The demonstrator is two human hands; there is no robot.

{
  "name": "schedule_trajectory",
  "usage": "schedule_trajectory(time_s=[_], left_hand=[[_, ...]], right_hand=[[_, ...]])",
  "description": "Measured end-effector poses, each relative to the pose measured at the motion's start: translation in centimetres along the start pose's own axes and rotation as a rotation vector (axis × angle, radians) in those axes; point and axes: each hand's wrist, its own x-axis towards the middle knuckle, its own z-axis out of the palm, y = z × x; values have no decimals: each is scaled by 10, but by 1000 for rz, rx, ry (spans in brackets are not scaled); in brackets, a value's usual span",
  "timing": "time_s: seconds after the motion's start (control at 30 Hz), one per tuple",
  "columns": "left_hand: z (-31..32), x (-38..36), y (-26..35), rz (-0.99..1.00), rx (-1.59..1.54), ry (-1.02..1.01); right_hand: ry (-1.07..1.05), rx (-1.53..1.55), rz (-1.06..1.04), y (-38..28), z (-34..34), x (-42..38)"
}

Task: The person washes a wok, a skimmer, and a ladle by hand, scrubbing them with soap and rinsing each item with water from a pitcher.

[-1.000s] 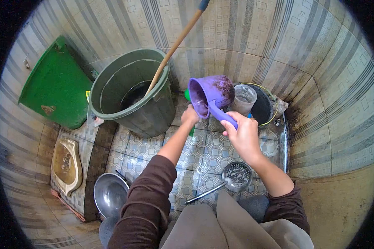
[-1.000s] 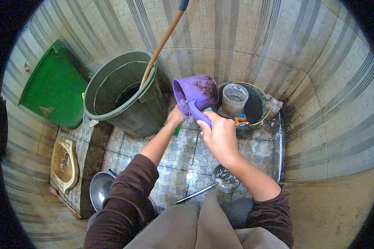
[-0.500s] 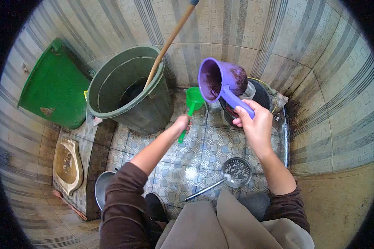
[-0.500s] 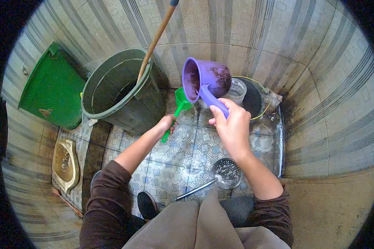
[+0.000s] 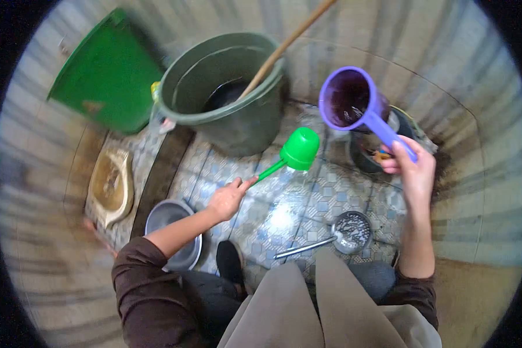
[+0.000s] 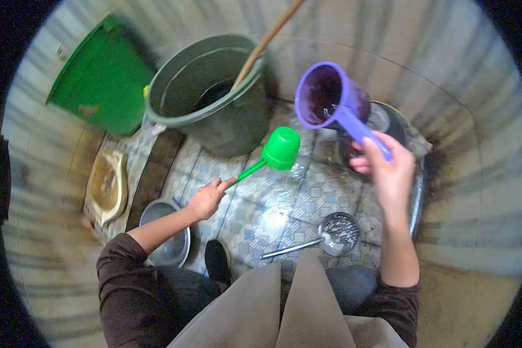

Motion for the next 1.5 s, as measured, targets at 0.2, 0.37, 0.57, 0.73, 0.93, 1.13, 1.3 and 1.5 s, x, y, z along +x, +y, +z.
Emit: schedule_trajectory(time_s=[0.2,0.37,0.57,0.73,0.93,1.13,1.3,1.5], left_hand=[[45,-153,-60,-390,-221,256],[176,-252,-86,-801,-279,682],[263,-265,-123,-861,-597,743],[244,-247,-128,-1042,-523,651],[177,-203,-141,-1678,-559,348],[136,-124,-166,-900,-386,897],[89,-24,-145,-118,-663,441],[83,52,-44,302,-583,-375]], right_hand=[[-133,92,101,13,-2,-4],[-224,135,101,17,8,-1],[-340,186,31,-11,32,9],[-447,266,-10,-44,94,31],[-494,85,-79,-25,249,100],[-541,-1192,-516,36,366,141],[-868,-1385,-273,63,399,152],[-644,-773,-189,71,372,172]])
